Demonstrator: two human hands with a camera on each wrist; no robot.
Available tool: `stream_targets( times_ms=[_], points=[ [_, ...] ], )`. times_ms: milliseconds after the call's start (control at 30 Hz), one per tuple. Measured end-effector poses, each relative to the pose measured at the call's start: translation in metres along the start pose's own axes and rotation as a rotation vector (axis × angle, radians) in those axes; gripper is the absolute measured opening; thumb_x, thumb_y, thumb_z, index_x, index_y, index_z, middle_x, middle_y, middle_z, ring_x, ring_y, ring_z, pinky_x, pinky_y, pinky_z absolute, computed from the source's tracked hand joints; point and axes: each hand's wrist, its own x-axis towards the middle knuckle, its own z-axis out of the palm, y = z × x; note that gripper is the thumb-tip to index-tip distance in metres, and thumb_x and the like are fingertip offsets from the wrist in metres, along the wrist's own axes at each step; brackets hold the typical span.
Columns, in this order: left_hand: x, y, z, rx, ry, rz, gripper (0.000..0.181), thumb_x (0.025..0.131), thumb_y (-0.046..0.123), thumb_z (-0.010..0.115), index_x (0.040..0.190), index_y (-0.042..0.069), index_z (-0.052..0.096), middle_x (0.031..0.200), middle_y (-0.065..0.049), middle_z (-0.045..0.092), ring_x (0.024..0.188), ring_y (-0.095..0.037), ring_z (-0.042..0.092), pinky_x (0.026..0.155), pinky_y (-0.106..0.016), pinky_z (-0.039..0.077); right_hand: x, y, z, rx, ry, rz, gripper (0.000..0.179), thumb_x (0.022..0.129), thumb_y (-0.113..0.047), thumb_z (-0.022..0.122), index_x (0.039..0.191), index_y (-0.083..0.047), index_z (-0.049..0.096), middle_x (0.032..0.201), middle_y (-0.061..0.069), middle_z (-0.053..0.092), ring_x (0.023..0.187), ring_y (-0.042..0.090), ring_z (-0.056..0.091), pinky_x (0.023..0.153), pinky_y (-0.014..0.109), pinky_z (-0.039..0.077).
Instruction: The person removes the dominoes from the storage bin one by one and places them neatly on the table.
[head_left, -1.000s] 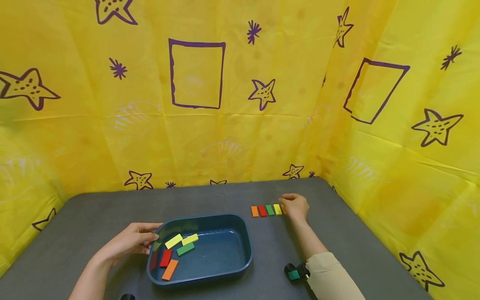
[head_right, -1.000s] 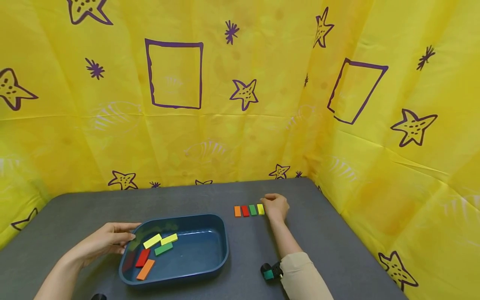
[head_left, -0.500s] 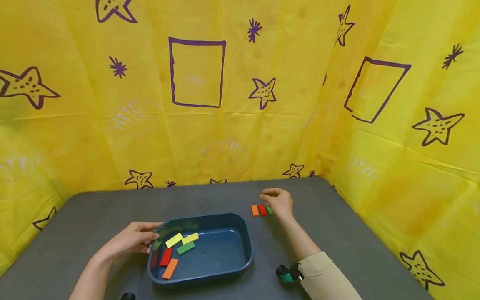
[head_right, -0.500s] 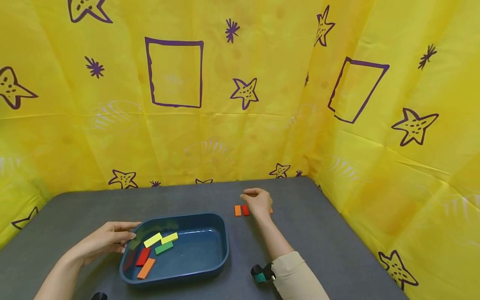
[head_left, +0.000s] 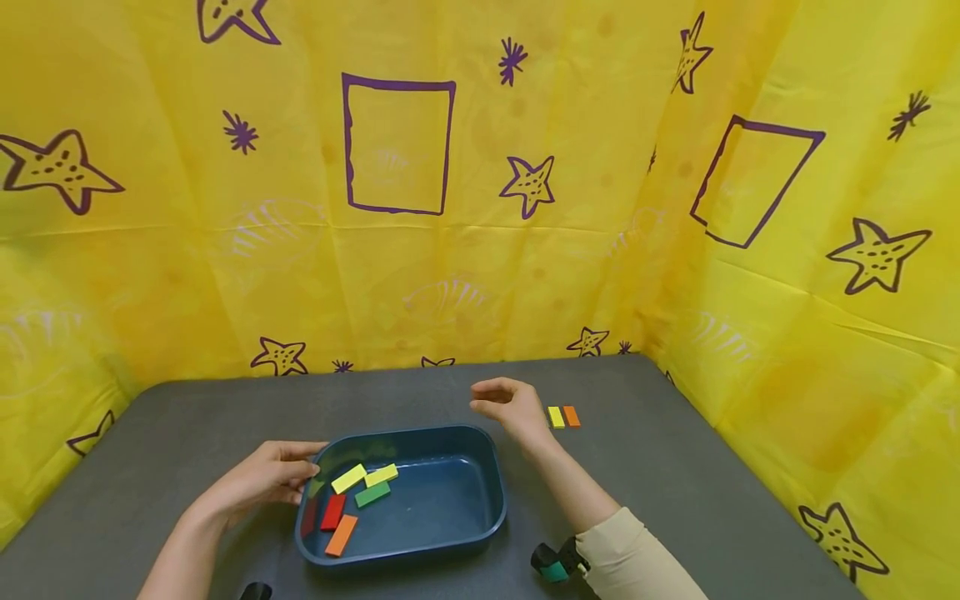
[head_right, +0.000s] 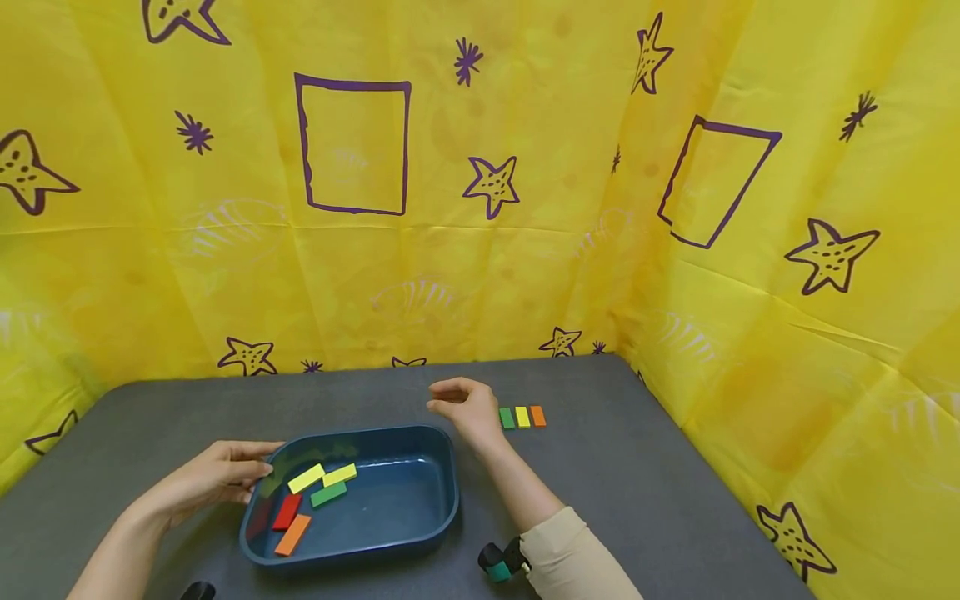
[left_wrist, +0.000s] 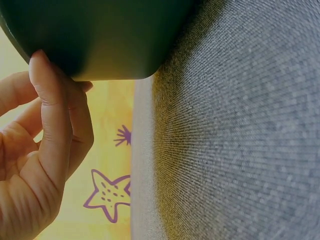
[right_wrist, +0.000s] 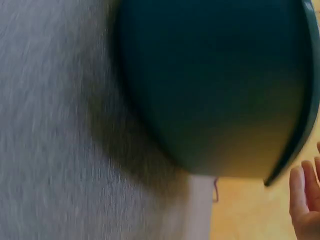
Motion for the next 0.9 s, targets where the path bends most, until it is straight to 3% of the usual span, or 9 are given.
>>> stream_targets(
  times_ms=[233,633,900],
  points=[
    [0.0,0.001,-0.002,-0.001,-0.004,-0.003,0.06,0.101,0.015,0.049,0.15,-0.011,0.028,0.076,0.001,0.056,0.066,-0.01,0.052,0.062,-0.022,0.052,-0.006,-0.008,0.032,-0.003,-0.19,-0.023,0.025,0.082,-0.013,0.078,0.106,-0.008,0.075,0.111,0.015,0.074,0.096,0.019,0.072,0.085,0.031,0.058],
    [0.0,0.002,-0.001,-0.003,0.009,-0.01,0.059,0.1,0.015,0.05,0.148,-0.012,0.03,0.081,-0.002,0.061,0.067,-0.011,0.056,0.064,-0.023,0.054,-0.011,-0.024,0.088,-0.123,-0.456,-0.073,0.023,0.081,-0.011,0.079,0.104,-0.009,0.077,0.106,0.012,0.076,0.083,0.004,0.069,0.072,0.02,0.055],
    [0.001,0.0,-0.001,-0.036,-0.023,0.017,0.06,0.1,0.014,0.049,0.149,-0.014,0.028,0.084,-0.002,0.065,0.07,-0.01,0.058,0.065,-0.023,0.055,-0.014,-0.016,0.109,-0.241,-0.573,-0.066,0.022,0.08,-0.008,0.079,0.102,-0.008,0.077,0.102,0.007,0.077,0.078,0.0,0.067,0.07,0.016,0.054]
  ],
)
